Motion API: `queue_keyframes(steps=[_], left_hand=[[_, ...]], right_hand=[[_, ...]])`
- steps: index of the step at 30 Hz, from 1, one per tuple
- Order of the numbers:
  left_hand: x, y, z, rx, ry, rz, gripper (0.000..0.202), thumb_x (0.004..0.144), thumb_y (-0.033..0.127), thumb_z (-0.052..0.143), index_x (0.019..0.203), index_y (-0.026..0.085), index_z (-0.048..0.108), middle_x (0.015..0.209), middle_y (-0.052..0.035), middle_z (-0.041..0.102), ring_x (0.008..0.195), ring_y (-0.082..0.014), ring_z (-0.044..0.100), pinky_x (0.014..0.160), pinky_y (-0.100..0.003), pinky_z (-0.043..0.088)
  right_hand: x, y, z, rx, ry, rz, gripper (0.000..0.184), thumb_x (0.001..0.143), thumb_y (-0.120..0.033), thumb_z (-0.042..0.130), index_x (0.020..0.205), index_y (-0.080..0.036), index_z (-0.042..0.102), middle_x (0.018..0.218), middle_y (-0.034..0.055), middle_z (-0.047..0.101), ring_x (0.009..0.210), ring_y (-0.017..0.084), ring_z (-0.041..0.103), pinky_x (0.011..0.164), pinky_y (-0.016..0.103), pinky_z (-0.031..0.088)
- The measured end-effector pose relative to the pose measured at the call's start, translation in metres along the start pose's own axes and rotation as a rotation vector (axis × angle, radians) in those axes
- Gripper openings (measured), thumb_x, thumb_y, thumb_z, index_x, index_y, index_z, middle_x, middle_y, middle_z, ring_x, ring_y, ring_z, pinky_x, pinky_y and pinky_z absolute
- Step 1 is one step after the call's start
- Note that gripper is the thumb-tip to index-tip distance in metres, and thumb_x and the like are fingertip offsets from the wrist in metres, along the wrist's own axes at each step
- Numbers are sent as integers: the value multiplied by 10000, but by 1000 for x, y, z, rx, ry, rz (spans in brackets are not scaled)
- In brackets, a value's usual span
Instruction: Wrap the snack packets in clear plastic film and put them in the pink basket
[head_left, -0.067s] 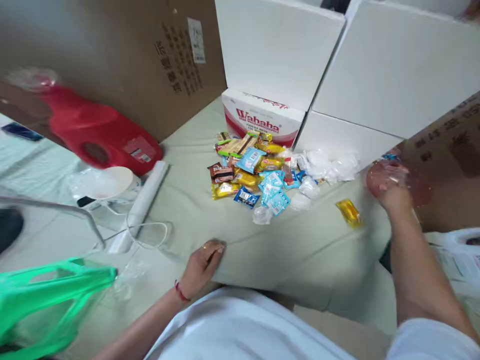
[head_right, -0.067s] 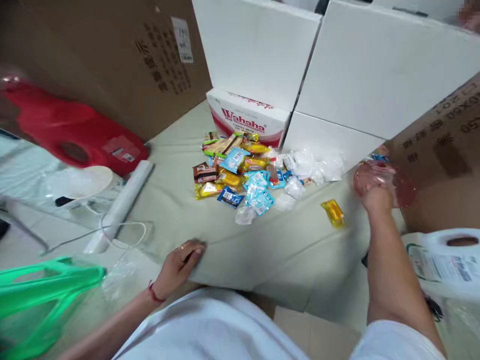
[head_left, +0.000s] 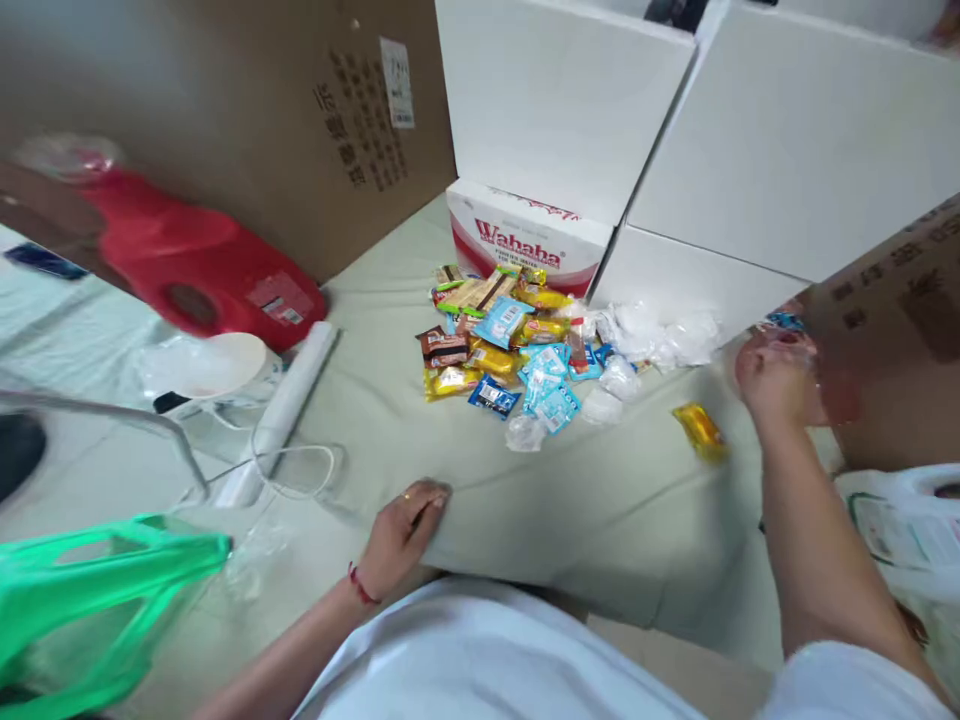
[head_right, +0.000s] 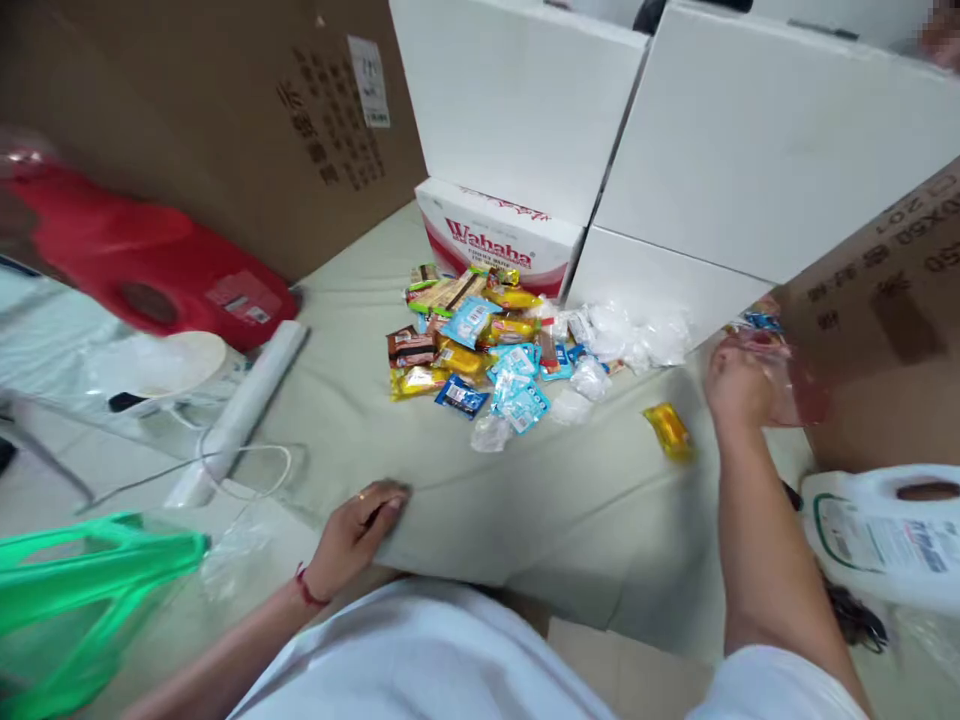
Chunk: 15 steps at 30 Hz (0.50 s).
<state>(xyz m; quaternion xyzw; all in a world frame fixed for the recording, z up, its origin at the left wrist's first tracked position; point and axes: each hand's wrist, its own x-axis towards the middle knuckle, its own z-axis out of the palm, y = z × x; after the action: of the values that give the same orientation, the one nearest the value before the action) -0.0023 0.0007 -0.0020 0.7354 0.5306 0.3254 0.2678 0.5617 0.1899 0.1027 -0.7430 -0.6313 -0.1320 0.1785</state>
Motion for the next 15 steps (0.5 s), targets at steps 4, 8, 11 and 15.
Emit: queue_keyframes(steps=[4,8,11,15], left_hand=[[-1,-3,0,-28,-6,-10,240,1032,276,488,972,206,710,945,-36,752,866,-163,710,802,-258,553],[-2,-1,3,-51,11,-9,225,1029,260,485,972,203,696,926,-39,734,849,-158,695,797,-262,540],[-3,1,2,-98,6,-35,242,1030,264,470,958,198,691,930,-51,723,862,-162,684,805,-274,530],[-6,1,-3,-236,10,-151,276,1023,333,482,957,193,711,871,-50,689,798,-163,638,741,-279,507]], right_hand=[[16,-67,28,120,23,-36,331,981,-261,469,1163,-158,726,1034,147,736,942,260,665,828,347,456],[46,-131,58,115,-13,80,352,954,-273,551,1270,-193,684,1221,141,686,997,253,639,842,337,438],[66,-149,68,57,-99,228,394,894,-229,634,1283,-189,678,1253,152,650,923,230,628,796,327,428],[70,-148,49,79,-3,281,280,939,-222,526,1095,-151,747,1095,152,683,908,229,622,797,336,432]])
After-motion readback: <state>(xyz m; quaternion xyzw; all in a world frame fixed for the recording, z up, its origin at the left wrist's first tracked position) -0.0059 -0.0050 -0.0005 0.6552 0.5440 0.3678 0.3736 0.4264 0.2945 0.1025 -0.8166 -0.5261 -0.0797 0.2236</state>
